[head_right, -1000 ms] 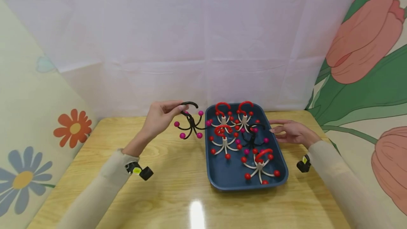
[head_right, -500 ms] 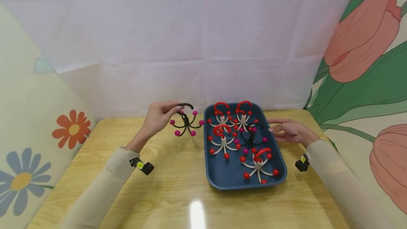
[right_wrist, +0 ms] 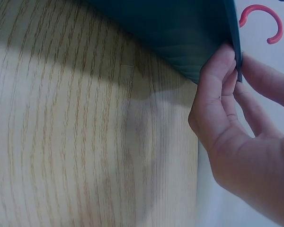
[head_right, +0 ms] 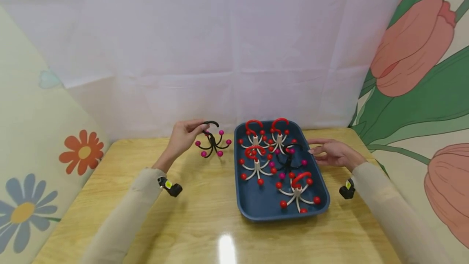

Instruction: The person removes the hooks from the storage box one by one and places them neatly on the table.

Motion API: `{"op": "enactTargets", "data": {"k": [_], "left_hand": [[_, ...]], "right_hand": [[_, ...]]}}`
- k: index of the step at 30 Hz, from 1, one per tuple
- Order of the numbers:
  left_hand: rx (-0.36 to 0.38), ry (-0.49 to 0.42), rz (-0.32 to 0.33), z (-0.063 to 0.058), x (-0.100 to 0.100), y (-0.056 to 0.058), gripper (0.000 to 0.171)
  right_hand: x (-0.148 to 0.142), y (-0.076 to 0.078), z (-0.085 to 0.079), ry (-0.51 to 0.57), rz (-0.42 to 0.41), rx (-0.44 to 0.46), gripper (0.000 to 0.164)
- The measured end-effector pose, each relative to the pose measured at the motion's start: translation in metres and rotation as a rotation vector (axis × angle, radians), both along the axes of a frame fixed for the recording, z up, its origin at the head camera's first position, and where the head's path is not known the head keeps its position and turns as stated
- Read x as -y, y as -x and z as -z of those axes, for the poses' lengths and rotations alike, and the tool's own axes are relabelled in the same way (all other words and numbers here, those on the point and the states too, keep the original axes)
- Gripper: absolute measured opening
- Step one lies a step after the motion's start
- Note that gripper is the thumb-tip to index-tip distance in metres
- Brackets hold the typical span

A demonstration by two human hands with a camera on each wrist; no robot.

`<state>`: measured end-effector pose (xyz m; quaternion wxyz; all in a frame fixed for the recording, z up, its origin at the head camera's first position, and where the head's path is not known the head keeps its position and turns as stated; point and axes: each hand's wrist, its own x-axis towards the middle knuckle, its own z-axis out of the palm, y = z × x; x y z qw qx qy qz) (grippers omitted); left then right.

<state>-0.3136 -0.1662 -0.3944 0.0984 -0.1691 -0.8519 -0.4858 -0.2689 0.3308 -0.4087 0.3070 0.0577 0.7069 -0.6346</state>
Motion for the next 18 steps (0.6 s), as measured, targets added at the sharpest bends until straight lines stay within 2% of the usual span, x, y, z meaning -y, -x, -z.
{"op": "enactTargets", "data": {"k": [7,18], "left_hand": [[0.018,0.027,-0.012,0.005,-0.003,0.010,0.028],[0.017,0.040,-0.014,0.007,-0.008,0.015,0.028]], "right_hand": [[0.001,0.001,0.001,0.004,0.001,-0.004,0.061],[0.004,0.003,0.000,0.007,-0.013,-0.011,0.066]]}}
